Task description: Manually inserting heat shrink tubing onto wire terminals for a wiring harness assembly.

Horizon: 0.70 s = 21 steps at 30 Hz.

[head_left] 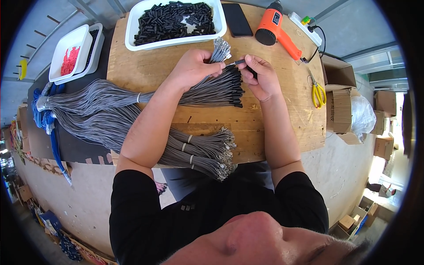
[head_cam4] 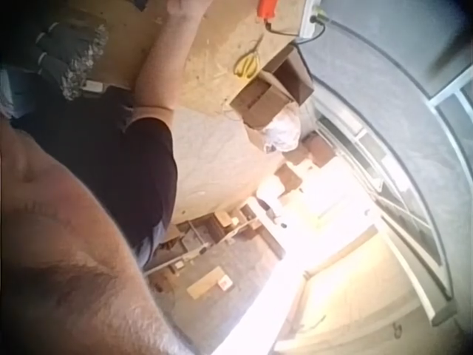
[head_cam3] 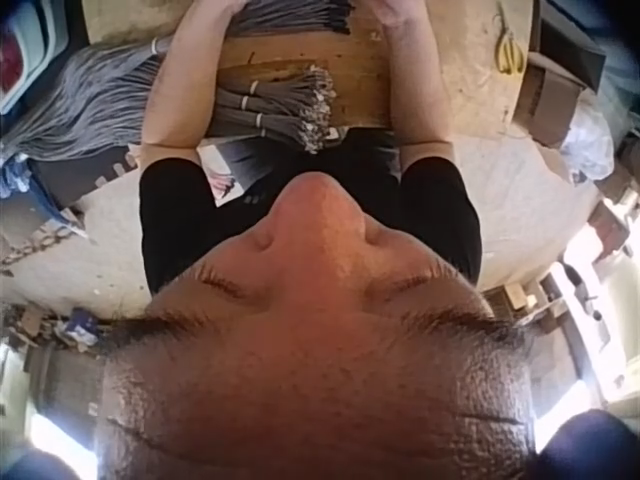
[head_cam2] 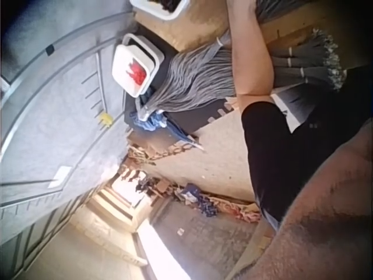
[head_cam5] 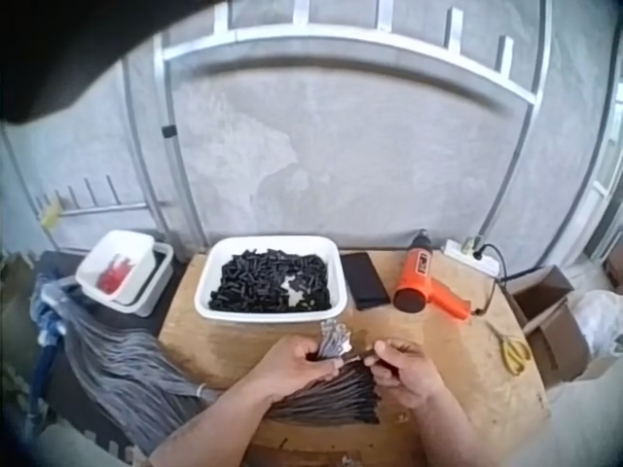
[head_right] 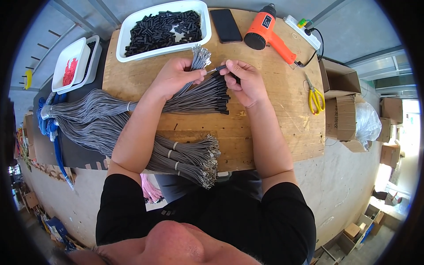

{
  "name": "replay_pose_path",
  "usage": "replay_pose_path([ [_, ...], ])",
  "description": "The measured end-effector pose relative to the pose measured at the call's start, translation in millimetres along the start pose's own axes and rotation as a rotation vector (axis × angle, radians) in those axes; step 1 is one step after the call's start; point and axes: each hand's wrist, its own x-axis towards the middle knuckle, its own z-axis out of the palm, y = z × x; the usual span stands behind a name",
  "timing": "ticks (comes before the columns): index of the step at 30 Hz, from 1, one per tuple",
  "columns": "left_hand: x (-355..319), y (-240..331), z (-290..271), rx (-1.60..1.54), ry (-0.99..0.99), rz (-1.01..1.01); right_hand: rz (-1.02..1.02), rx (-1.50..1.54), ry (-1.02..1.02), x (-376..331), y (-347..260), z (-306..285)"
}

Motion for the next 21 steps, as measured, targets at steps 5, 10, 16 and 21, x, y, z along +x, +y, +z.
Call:
replay_pose_path([
  [5, -1.4, 3.3, -0.7, 0.063, -0.019, 0.013, -0.002, -0.132, 0.026, -4.5, -3.0, 7.3],
  [10, -1.3, 3.6, -0.7, 0.097, -0.027, 0.008, -0.012, -0.143, 0.011, -7.3, -4.3, 12.6],
  [16, -1.1, 2.9, 0.2, 0.069, -0.038, 0.015, -0.024, -0.137, 0.003, -6.8, 1.6, 13.2],
  [21, -2.0, 2.6, 0.1, 0.038, -0.043, 0.006, -0.013, -0.137, 0.011, -6.9, 0.9, 14.8],
])
